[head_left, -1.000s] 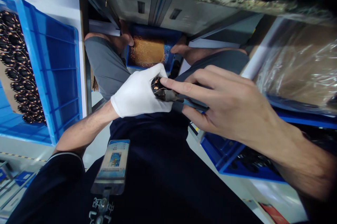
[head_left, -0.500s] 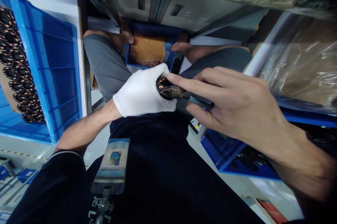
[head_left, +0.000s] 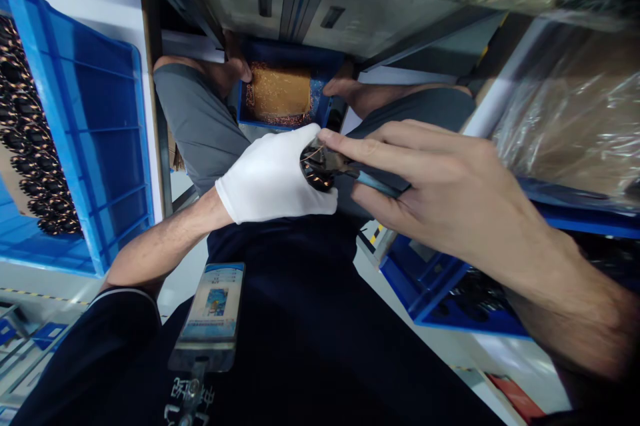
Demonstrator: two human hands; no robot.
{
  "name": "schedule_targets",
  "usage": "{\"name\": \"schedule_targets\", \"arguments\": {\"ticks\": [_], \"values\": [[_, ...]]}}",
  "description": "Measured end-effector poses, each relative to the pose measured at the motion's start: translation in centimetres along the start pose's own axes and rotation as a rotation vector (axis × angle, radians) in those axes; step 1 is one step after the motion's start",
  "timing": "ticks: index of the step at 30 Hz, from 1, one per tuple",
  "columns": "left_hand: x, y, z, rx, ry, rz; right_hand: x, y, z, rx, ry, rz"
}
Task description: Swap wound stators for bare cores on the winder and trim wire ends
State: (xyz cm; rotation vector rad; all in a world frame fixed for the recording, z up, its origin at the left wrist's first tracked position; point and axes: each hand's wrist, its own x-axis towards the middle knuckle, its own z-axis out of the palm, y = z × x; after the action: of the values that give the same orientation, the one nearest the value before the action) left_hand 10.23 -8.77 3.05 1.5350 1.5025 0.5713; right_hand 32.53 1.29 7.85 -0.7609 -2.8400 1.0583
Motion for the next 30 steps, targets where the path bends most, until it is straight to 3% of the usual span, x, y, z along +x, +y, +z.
{"name": "schedule_targets", "arguments": {"ticks": [4, 7, 11, 14, 18, 20, 22, 26, 28, 30], "values": [[0.3, 0.1, 0.4, -0.030, -0.042, -0.066, 0.1, 0.1, 0.2, 0.058, -0.024, 0.057], [0.6, -0.1, 0.2, -0.180, -0.056, -0.159, 0.6, 0.9, 0.3, 0.115, -0.047, 0.054], [1.7, -1.1, -0.3, -0.719, -0.147, -0.332, 2.0, 2.1, 1.0, 0.264, -0.028, 0.166], [3.0, -1.8, -0.3, -1.201, -0.159, -0.463, 3.3, 2.5, 2.4, 0.366, 0.074, 0.195], [4.2, -2.2, 0.4, -1.424, -0.123, -0.528, 5.1, 2.9, 4.1, 0.486, 0.200, 0.224], [3.9, -2.6, 0.8, -1.367, -0.102, -0.513, 5.7, 3.4, 4.3, 0.618, 0.207, 0.265], [3.0, -3.2, 0.9, -1.165, 0.005, -0.454, 5.9, 3.9, 4.2, 0.820, 0.182, 0.338], [0.4, -4.8, -0.1, -0.324, 0.305, -0.098, 5.3, 4.4, 4.1, 1.173, 0.046, 0.526], [-0.6, -5.0, -1.0, 0.030, 0.295, 0.124, 5.1, 4.1, 4.5, 1.249, -0.024, 0.545], [-1.4, -4.5, -1.8, 0.236, 0.214, 0.311, 5.1, 3.5, 5.1, 1.278, -0.103, 0.537]]}}
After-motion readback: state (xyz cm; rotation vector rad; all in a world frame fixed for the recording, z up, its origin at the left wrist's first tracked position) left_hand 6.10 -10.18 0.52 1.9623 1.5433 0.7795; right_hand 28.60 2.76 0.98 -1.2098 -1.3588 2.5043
